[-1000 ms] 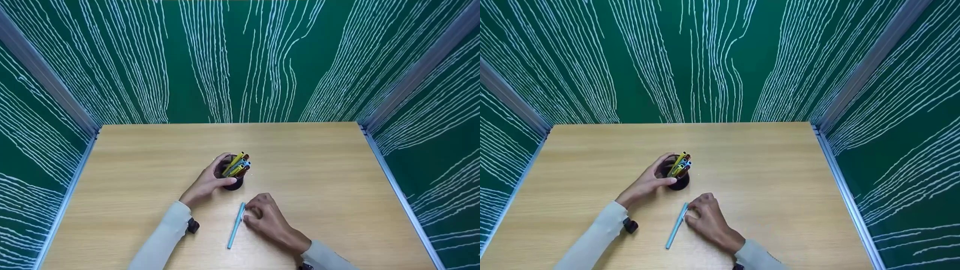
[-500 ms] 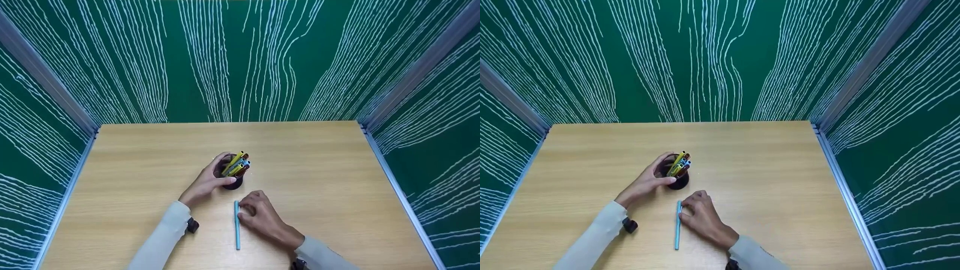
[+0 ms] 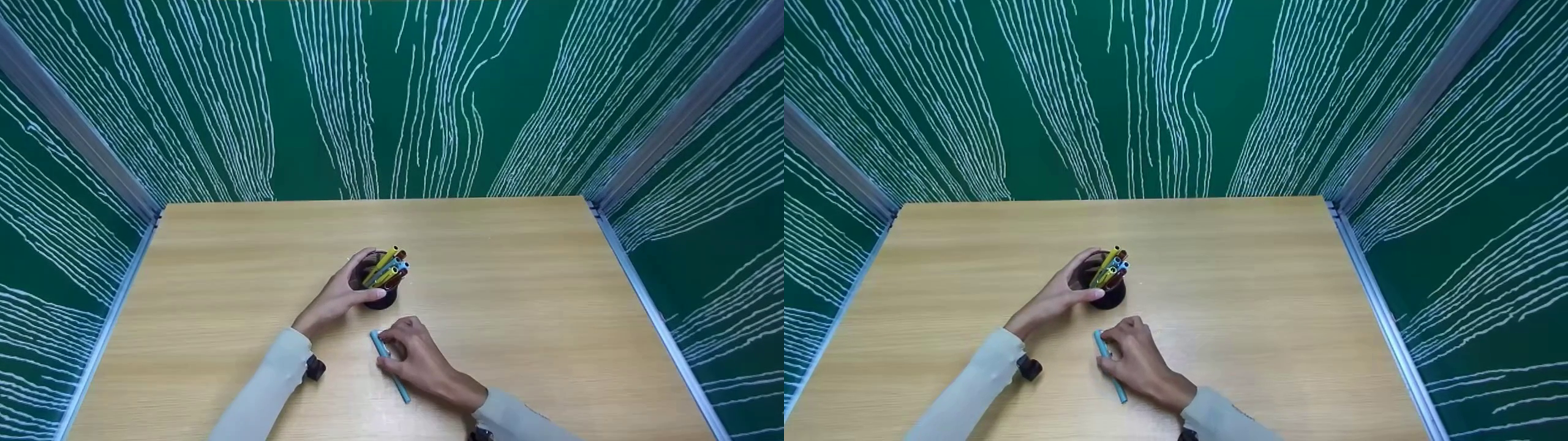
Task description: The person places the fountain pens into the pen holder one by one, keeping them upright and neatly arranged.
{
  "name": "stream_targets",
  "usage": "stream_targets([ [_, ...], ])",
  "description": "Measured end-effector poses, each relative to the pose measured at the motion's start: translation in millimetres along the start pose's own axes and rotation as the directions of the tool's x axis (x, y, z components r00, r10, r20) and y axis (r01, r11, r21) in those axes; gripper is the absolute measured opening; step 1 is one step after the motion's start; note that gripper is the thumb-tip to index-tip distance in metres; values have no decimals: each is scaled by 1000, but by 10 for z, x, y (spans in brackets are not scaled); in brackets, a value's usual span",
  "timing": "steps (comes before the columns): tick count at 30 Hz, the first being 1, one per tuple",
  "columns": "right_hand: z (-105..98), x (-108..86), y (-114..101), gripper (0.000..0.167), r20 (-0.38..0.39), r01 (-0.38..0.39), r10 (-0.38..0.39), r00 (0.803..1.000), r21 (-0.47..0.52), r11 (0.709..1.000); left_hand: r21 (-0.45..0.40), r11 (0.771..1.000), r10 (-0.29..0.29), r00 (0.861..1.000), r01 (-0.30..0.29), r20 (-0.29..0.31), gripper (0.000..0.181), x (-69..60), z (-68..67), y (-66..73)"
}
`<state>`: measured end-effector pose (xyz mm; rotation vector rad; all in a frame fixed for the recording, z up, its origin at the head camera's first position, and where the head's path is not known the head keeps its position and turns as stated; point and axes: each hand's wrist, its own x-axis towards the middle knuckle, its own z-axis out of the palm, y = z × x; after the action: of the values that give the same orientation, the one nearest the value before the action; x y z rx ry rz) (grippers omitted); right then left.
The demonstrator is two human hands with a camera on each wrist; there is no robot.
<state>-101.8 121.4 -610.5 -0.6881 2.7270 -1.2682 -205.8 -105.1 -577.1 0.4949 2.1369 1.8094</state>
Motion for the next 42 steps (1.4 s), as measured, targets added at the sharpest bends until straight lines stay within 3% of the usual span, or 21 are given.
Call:
stream_targets([
  [10,97,-85,-27,40,-27,63,-65,998,-87,994,-10,1000,11,1000,-11,-2,86,0,10,12],
  [17,150,-112,-13,34,-54,110,-119,991,-150,983,-24,1000,6,1000,-6,-14,86,15,17,11],
  [22,158,-118,10,26,-62,106,-117,991,-152,983,-28,999,17,1000,-18,-9,87,13,16,-4],
  [29,136,-109,27,15,-94,117,-129,987,-119,986,-5,1000,29,1000,-29,-4,87,5,6,13],
  [35,86,-124,30,20,-76,149,-150,986,-23,989,6,1000,17,1000,-17,-5,90,3,5,5],
  [38,44,-130,35,22,-41,181,-180,983,45,982,14,1000,28,1000,-28,-6,89,9,5,-1],
  [42,-23,-128,32,24,-16,270,-270,963,131,954,10,999,33,999,-33,-4,87,8,14,-10],
])
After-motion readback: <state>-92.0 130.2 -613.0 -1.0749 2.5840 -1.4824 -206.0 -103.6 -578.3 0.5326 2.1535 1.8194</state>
